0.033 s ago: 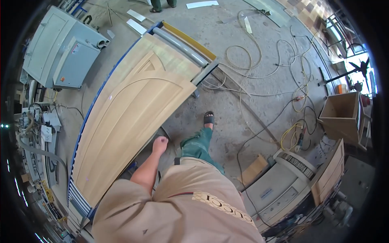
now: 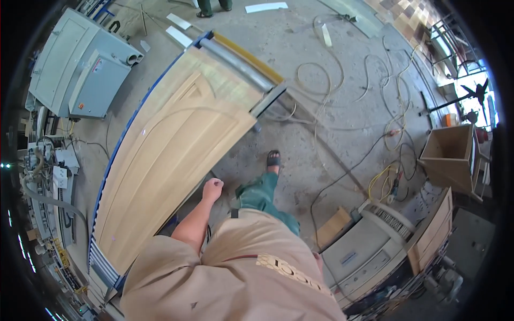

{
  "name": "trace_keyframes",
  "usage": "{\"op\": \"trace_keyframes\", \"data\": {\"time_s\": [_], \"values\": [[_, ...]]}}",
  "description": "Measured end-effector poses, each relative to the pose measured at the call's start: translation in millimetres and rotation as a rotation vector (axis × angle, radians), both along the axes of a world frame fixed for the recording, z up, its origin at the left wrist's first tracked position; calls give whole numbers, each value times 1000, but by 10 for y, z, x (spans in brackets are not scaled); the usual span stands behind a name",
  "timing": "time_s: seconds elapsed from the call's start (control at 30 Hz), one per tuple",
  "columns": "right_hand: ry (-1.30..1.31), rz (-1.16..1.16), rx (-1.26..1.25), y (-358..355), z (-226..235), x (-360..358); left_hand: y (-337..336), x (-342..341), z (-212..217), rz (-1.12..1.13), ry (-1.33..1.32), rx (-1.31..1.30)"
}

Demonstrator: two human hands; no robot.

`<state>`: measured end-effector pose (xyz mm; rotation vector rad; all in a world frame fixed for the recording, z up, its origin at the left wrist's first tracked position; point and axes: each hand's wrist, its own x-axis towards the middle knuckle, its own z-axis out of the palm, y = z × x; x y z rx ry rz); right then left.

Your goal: Assembling curved wooden panels and thin wooden strips on a production line.

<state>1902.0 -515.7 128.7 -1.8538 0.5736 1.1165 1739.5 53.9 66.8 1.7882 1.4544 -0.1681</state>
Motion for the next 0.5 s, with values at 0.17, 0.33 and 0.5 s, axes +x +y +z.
{"op": "trace_keyframes", "data": {"time_s": [0.17,0.33,0.5], "values": [[-333,-342,-69,478,693,1600,625,1990,39,-95,-148,-127],[-521,-106,41,1152,1222,3066,942,3483,499,-15,-489,-67],[-546,284,283,2115,1072,4195,892,3528,812,135,-561,1]]}}
